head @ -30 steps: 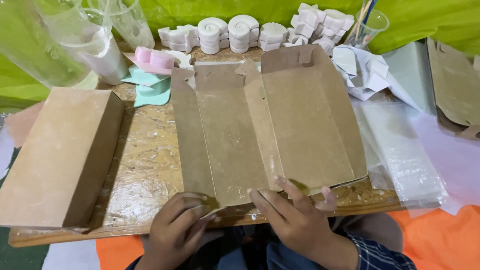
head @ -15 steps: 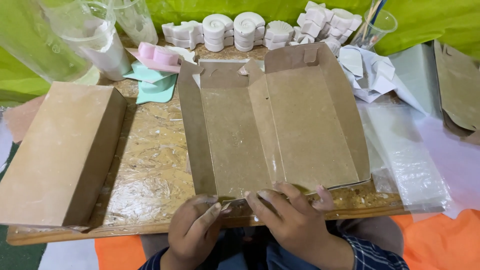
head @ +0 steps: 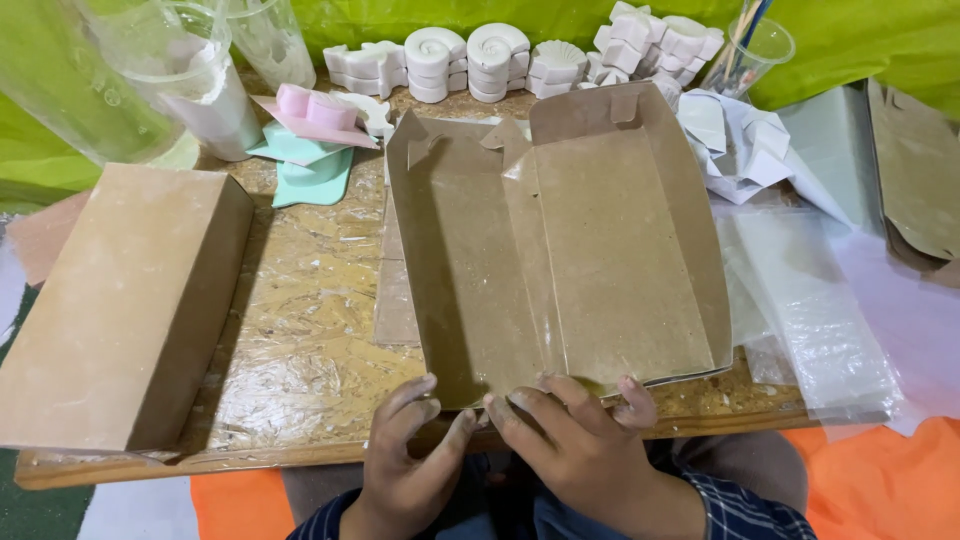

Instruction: The person assembles a flat cardboard box by folding and tucking its flaps, then places several white decorative items wrapped in plastic into the box. After closing the box, the person picks up a white dolphin-shaped item and uses a small stick to clean or scrape its surface.

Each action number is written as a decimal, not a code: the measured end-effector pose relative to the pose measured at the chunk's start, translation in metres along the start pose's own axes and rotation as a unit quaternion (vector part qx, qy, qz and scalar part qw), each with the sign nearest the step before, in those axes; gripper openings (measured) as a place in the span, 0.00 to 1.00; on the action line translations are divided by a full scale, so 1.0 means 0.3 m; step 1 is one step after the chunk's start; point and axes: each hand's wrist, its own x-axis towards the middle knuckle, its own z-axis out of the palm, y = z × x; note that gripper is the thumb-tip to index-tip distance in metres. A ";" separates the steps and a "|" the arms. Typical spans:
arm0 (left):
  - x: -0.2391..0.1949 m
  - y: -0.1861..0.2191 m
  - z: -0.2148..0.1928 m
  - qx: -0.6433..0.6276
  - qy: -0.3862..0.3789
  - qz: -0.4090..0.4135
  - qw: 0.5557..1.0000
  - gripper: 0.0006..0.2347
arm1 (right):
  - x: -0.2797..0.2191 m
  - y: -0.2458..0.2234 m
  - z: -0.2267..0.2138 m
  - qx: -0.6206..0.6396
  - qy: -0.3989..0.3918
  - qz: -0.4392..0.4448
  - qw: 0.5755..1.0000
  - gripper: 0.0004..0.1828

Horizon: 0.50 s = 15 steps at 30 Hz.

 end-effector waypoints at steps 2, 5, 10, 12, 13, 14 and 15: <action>0.054 0.030 -0.020 0.039 -0.019 0.055 0.998 0.15 | -0.010 0.008 -0.001 -0.005 -0.008 -0.004 1.000 0.04; 0.101 0.060 -0.043 0.080 -0.043 0.114 0.989 0.11 | -0.005 0.014 -0.002 -0.004 -0.007 -0.004 1.000 0.04; 0.118 0.059 -0.046 0.084 -0.051 0.149 0.984 0.10 | -0.006 0.013 0.001 -0.001 0.011 -0.011 1.000 0.04; 0.143 0.080 -0.045 0.124 -0.044 0.190 0.973 0.09 | -0.009 0.016 0.003 -0.015 0.015 -0.034 0.999 0.03; 0.138 0.077 -0.049 0.123 -0.044 0.190 0.973 0.09 | -0.010 0.014 0.001 -0.015 0.015 -0.034 0.999 0.03; 0.136 0.072 -0.051 0.118 -0.061 0.190 0.973 0.09 | -0.009 0.014 0.000 -0.028 0.016 -0.040 0.999 0.05; 0.134 0.067 -0.054 0.113 -0.079 0.191 0.972 0.10 | -0.008 0.014 -0.001 -0.041 0.018 -0.046 0.998 0.07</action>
